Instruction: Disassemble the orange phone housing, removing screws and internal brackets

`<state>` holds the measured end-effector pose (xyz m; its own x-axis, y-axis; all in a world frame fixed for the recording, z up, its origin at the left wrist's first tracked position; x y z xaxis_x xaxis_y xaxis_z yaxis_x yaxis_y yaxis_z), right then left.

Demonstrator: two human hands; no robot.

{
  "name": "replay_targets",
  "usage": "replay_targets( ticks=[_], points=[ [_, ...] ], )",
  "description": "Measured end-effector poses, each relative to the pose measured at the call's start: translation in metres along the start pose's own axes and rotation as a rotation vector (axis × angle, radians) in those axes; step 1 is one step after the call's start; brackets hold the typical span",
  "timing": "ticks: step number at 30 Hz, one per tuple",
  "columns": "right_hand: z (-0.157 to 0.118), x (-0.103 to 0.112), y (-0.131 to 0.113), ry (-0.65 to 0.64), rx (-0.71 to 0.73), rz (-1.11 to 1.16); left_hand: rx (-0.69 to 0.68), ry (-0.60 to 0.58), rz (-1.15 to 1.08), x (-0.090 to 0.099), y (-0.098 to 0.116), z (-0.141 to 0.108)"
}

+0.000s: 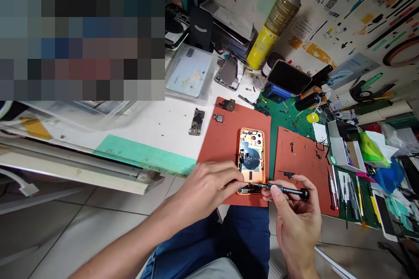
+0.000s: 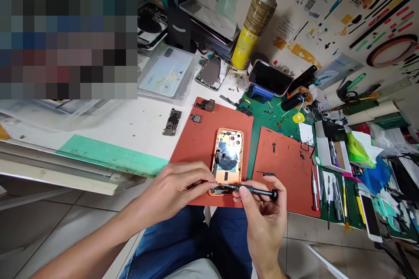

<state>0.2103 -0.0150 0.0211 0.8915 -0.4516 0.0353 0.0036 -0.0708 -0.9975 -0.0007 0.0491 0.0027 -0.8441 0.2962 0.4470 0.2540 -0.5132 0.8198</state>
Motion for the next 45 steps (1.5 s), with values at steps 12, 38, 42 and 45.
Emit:
replay_targets(
  ticks=[12, 38, 42, 45],
  points=[
    [-0.001, 0.003, -0.005, -0.104, 0.249, -0.107, -0.007, -0.04, -0.041, 0.001, 0.001, -0.001],
    [0.005, 0.024, -0.041, -0.352, 0.789, -0.677, -0.369, -0.163, 0.4, -0.003, 0.006, -0.004],
    [0.005, 0.023, -0.04, -0.35, 0.792, -0.681, -0.36, -0.192, 0.394, -0.003, 0.008, -0.004],
    [0.007, 0.02, -0.041, -0.376, 0.773, -0.661, -0.339, -0.205, 0.384, -0.003, 0.007, -0.005]
  ],
)
Point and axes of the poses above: each hand's wrist, its own z-axis towards the middle knuckle, its own x-axis out of the back of the hand, y = z × x, the point moved 3 cm from there along z, towards the middle knuckle
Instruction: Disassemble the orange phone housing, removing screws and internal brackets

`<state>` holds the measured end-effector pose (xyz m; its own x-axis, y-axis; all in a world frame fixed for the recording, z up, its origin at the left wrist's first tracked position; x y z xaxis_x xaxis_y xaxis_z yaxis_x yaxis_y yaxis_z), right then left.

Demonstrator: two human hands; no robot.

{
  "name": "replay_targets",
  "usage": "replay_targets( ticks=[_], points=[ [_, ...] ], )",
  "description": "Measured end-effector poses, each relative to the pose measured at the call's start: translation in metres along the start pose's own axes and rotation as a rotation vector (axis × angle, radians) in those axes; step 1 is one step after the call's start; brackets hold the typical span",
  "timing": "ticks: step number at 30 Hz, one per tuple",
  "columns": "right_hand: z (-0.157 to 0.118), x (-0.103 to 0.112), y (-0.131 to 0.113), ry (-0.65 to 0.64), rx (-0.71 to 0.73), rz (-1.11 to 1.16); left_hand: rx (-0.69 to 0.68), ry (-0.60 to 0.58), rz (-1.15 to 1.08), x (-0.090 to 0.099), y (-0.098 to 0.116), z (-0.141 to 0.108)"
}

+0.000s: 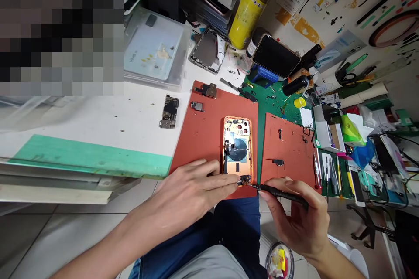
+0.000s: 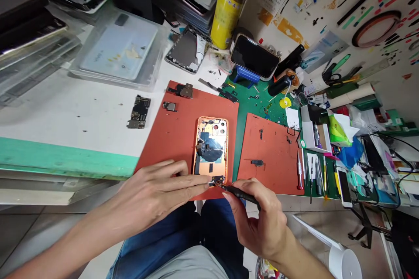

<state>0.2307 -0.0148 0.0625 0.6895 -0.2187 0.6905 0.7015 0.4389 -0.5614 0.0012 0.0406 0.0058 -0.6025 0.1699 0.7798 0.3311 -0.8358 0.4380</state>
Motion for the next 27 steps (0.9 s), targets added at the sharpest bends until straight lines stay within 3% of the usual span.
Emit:
replay_targets(
  ticks=[8, 14, 17, 22, 27],
  points=[
    [0.0, 0.0, 0.001, -0.013, -0.004, -0.019, -0.002, 0.031, 0.0, 0.0, 0.0, -0.001],
    [0.01, 0.001, -0.003, -0.244, -0.011, -0.02, -0.004, 0.025, 0.015, 0.0, 0.0, -0.001],
    [0.017, 0.003, -0.006, -0.358, 0.081, -0.06, -0.004, 0.039, 0.023, -0.001, 0.001, -0.001],
    [0.031, 0.006, -0.014, -0.334, 0.299, -0.269, 0.024, 0.051, 0.038, -0.001, 0.002, 0.002],
    [0.04, 0.005, -0.02, -0.409, 0.272, -0.187, 0.027, 0.052, 0.03, 0.0, 0.002, 0.002]
  ],
)
Point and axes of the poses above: each hand's wrist, its own z-axis towards the middle knuckle, its own x-axis out of the back of the hand, y = z × x, the point moved 3 cm from there along z, towards the middle knuckle
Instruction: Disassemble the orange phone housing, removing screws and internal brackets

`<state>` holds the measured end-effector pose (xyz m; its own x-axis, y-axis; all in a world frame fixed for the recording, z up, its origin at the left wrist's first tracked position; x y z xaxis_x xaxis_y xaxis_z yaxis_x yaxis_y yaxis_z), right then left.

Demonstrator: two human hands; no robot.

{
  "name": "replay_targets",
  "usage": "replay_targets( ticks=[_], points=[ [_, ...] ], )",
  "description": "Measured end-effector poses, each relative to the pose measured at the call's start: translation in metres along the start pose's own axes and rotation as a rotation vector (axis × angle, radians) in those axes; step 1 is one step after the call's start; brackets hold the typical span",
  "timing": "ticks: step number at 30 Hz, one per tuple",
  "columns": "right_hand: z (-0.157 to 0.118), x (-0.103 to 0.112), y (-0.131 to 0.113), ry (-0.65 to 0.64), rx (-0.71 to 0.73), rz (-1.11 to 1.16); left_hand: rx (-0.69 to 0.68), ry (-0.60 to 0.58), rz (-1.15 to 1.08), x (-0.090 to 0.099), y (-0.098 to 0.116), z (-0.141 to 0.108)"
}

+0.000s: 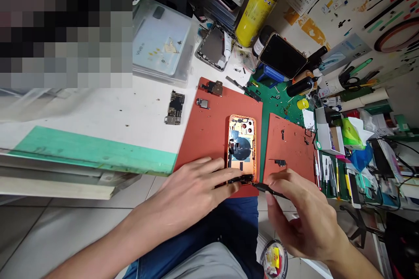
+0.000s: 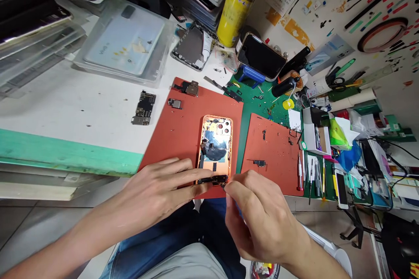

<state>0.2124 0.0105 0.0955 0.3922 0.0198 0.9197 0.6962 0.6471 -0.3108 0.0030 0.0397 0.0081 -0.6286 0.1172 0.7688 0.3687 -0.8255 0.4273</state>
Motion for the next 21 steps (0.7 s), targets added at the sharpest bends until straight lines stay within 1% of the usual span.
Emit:
replay_targets(
  ticks=[2, 4, 6, 9, 13, 16, 21],
  points=[
    [0.0022, 0.0013, -0.0019, 0.028, 0.024, 0.011, 0.001, 0.001, 0.014, -0.0001, -0.0001, -0.0013],
    [0.0038, 0.0021, -0.0034, 0.072, 0.053, -0.025, 0.006, 0.005, 0.026, -0.0004, -0.0001, -0.0026],
    [0.0052, 0.0016, -0.0039, 0.088, 0.063, -0.022, 0.01, 0.0, 0.03, -0.0009, -0.0002, -0.0033],
    [0.0067, 0.0008, -0.0039, 0.096, 0.057, 0.025, 0.008, -0.005, 0.023, -0.0004, -0.0002, -0.0028],
    [0.008, 0.0003, -0.0049, 0.108, 0.094, -0.02, 0.014, -0.026, 0.009, 0.0009, 0.0004, -0.0003],
    [0.0081, -0.0004, -0.0041, 0.111, 0.09, 0.01, 0.022, -0.051, 0.002, -0.0004, 0.0003, -0.0002],
    [0.0083, -0.0015, -0.0042, 0.097, 0.096, -0.012, 0.01, -0.025, 0.004, -0.0018, -0.0003, -0.0021]
  ],
)
Point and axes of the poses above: each hand's wrist, its own z-axis towards the middle knuckle, its own x-axis out of the back of the hand, y = z × x, the point moved 3 cm from there along z, towards the middle knuckle
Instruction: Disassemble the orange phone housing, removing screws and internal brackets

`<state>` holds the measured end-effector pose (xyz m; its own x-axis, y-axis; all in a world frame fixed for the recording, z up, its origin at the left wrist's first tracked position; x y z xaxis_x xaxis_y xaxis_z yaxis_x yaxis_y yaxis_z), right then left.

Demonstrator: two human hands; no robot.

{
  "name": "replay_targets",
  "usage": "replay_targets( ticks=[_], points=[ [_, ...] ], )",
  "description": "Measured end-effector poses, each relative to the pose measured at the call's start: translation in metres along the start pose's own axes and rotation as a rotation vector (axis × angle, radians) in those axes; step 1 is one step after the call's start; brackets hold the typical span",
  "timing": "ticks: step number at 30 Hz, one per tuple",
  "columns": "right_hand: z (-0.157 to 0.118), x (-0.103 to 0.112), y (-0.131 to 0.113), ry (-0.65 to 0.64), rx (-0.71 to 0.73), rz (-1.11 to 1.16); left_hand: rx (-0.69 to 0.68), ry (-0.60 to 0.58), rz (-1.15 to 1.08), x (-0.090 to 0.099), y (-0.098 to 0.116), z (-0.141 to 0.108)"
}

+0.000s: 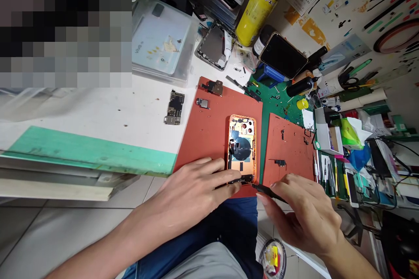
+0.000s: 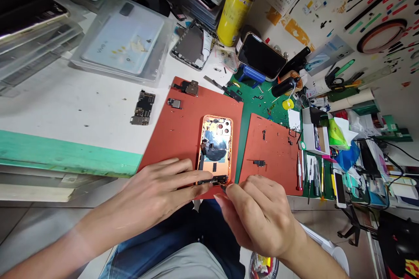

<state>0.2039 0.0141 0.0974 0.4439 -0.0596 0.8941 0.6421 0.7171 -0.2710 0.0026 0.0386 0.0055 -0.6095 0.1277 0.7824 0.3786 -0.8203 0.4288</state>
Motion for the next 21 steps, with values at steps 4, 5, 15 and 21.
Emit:
replay_targets(
  ticks=[4, 5, 15, 21],
  points=[
    [0.0003, 0.0002, -0.0006, -0.016, -0.011, 0.009, 0.002, 0.009, -0.003, 0.0014, -0.0001, 0.0007],
    [0.0001, 0.0004, -0.0008, -0.016, -0.007, 0.0, 0.003, 0.012, -0.001, 0.0016, 0.0001, 0.001],
    [0.0, -0.0007, -0.0001, -0.022, -0.014, -0.005, 0.009, -0.02, 0.008, 0.0011, 0.001, 0.0007],
    [-0.0006, -0.0008, -0.0013, -0.006, -0.025, 0.003, 0.009, -0.014, 0.01, 0.0, 0.0003, 0.0002]
  ],
)
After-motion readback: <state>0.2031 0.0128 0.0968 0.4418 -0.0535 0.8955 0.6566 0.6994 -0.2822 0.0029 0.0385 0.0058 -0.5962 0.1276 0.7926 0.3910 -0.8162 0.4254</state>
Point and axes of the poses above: each hand's wrist, its own z-axis towards the middle knuckle, its own x-axis out of the back of the hand, y = z × x, the point moved 3 cm from there along z, towards the middle knuckle
